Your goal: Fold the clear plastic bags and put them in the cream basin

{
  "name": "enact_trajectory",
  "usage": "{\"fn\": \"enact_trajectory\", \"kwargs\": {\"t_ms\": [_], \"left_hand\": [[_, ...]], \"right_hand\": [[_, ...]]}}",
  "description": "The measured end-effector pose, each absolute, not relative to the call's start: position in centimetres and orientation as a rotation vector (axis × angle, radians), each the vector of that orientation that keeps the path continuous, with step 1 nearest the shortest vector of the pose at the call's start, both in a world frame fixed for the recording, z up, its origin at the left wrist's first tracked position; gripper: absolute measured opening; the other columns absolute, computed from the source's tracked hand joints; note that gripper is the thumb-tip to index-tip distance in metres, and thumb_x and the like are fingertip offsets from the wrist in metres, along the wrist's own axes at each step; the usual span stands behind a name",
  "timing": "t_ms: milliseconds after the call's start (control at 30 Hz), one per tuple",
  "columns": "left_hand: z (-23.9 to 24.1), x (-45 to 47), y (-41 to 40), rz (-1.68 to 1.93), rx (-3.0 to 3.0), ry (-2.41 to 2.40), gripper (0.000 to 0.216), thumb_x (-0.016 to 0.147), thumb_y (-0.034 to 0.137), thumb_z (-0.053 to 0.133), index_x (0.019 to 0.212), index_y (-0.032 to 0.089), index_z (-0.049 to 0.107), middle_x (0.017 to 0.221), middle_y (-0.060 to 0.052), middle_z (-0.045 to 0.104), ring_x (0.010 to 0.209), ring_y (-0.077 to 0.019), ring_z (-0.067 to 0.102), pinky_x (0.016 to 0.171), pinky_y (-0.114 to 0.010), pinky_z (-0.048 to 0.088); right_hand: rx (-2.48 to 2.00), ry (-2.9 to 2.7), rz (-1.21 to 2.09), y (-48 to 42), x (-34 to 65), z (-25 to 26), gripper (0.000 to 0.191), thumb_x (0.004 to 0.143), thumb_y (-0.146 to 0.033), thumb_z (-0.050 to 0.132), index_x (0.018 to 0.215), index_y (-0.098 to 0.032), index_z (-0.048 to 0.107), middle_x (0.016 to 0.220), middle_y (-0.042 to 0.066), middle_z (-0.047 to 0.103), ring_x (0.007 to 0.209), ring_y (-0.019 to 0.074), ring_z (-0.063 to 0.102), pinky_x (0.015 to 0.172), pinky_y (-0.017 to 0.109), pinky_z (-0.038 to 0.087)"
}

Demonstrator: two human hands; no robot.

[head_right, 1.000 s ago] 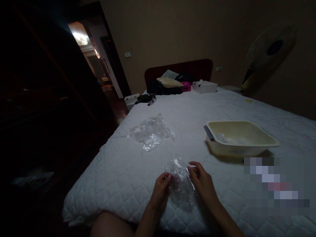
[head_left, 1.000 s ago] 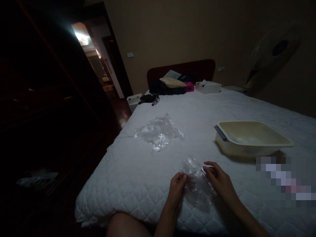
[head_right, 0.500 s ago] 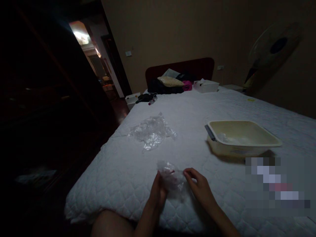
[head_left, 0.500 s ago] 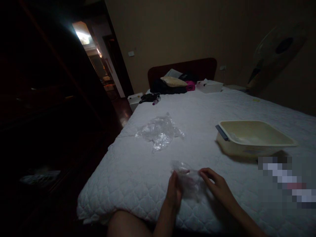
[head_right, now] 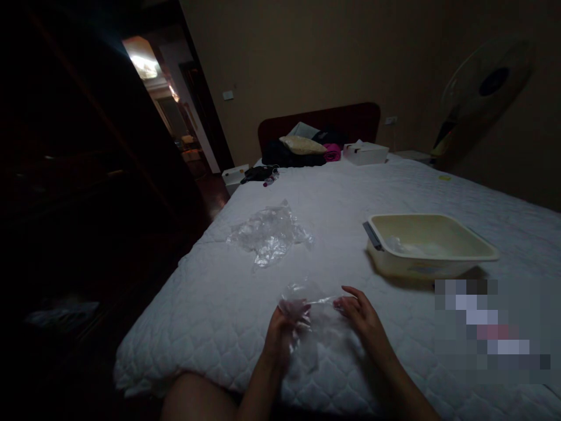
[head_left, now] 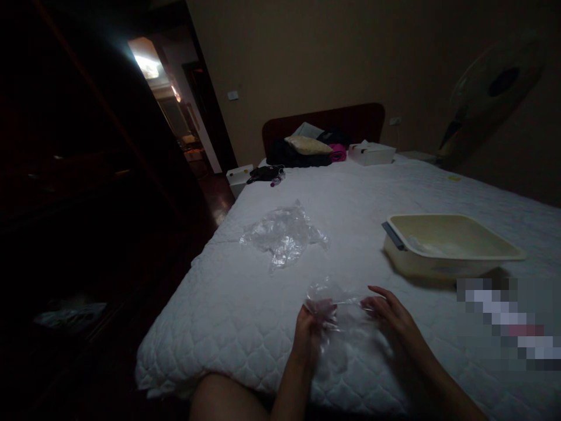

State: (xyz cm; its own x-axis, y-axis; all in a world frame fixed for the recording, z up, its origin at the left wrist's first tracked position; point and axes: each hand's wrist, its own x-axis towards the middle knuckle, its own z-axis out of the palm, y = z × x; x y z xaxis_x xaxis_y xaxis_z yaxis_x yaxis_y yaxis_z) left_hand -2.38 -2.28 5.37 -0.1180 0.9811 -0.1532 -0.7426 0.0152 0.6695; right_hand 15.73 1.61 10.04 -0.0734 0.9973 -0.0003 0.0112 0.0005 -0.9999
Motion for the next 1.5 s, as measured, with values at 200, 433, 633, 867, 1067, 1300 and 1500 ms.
{"fn": "enact_trajectory", "kwargs": {"t_ms": [200, 433, 633, 867, 1067, 1300, 1500], "left_hand": [[5.9, -3.0, -2.6, 1.517, 0.282, 0.397, 0.019, 0.062, 0.022, 0.059, 0.077, 0.015, 0.068, 0.087, -0.008, 0.069, 0.085, -0.0241, 0.063, 0.082, -0.038, 0.043], [5.5, -3.4, -2.8, 1.314, 0.319, 0.383, 0.038, 0.072, 0.047, 0.058, 0.07, 0.01, 0.067, 0.084, -0.015, 0.069, 0.087, -0.0321, 0.063, 0.088, -0.045, 0.038], [5.7, -3.1, -2.7, 1.319, 0.273, 0.394, 0.04, 0.079, 0.047, 0.054, 0.09, 0.011, 0.066, 0.091, -0.012, 0.068, 0.089, -0.0251, 0.062, 0.085, -0.038, 0.04], [6.0, -2.8, -3.6, 1.243, 0.496, 0.453, 0.052, 0.07, 0.057, 0.062, 0.093, 0.01, 0.065, 0.09, -0.013, 0.068, 0.087, -0.0277, 0.063, 0.085, -0.04, 0.041], [6.2, -3.2, -3.6, 1.31, 0.773, 0.532, 0.046, 0.063, 0.05, 0.072, 0.09, 0.013, 0.063, 0.081, -0.011, 0.068, 0.072, -0.0252, 0.065, 0.066, -0.035, 0.047], [6.2, -3.7, -3.2, 1.351, 0.874, 0.777, 0.036, 0.067, 0.041, 0.072, 0.088, 0.013, 0.061, 0.087, -0.011, 0.069, 0.078, -0.024, 0.066, 0.073, -0.035, 0.048], [6.6, -3.5, -3.1, 1.478, 0.625, 0.815, 0.027, 0.074, 0.039, 0.065, 0.084, 0.016, 0.053, 0.081, -0.006, 0.068, 0.065, -0.0196, 0.065, 0.057, -0.029, 0.049]], "right_hand": [[-1.312, -1.352, 1.179, 1.7, 15.6, 10.5, 0.039, 0.059, -0.054, 0.068, 0.076, -0.019, 0.064, 0.071, 0.006, 0.068, 0.07, 0.0235, 0.065, 0.069, 0.034, 0.052], [-1.282, -1.234, 1.152, 1.8, 16.3, 11.7, 0.034, 0.064, -0.044, 0.067, 0.088, -0.02, 0.063, 0.084, 0.006, 0.067, 0.058, 0.0147, 0.058, 0.053, 0.028, 0.047], [-1.041, -1.064, 1.467, 0.8, 16.5, 14.4, 0.032, 0.061, -0.035, 0.071, 0.09, -0.024, 0.062, 0.082, 0.004, 0.064, 0.044, 0.006, 0.041, 0.038, 0.02, 0.032], [-1.043, -1.453, 1.567, 0.9, 16.4, 14.5, 0.034, 0.069, -0.039, 0.065, 0.1, -0.024, 0.061, 0.079, 0.003, 0.063, 0.057, 0.0114, 0.054, 0.045, 0.021, 0.039], [-1.145, -1.741, 1.123, 2.6, 15.6, 13.6, 0.04, 0.072, -0.044, 0.061, 0.105, -0.023, 0.058, 0.085, 0.005, 0.065, 0.081, 0.0202, 0.061, 0.07, 0.031, 0.049], [-1.253, -1.796, 0.9, 2.8, 14.9, 13.8, 0.044, 0.07, -0.047, 0.061, 0.107, -0.023, 0.058, 0.09, 0.005, 0.066, 0.056, 0.0135, 0.053, 0.054, 0.028, 0.047], [-1.226, -1.627, 1.106, 3.8, 15.1, 11.6, 0.059, 0.066, -0.05, 0.064, 0.116, -0.022, 0.05, 0.106, 0.01, 0.064, 0.083, 0.021, 0.063, 0.073, 0.035, 0.051]]}}
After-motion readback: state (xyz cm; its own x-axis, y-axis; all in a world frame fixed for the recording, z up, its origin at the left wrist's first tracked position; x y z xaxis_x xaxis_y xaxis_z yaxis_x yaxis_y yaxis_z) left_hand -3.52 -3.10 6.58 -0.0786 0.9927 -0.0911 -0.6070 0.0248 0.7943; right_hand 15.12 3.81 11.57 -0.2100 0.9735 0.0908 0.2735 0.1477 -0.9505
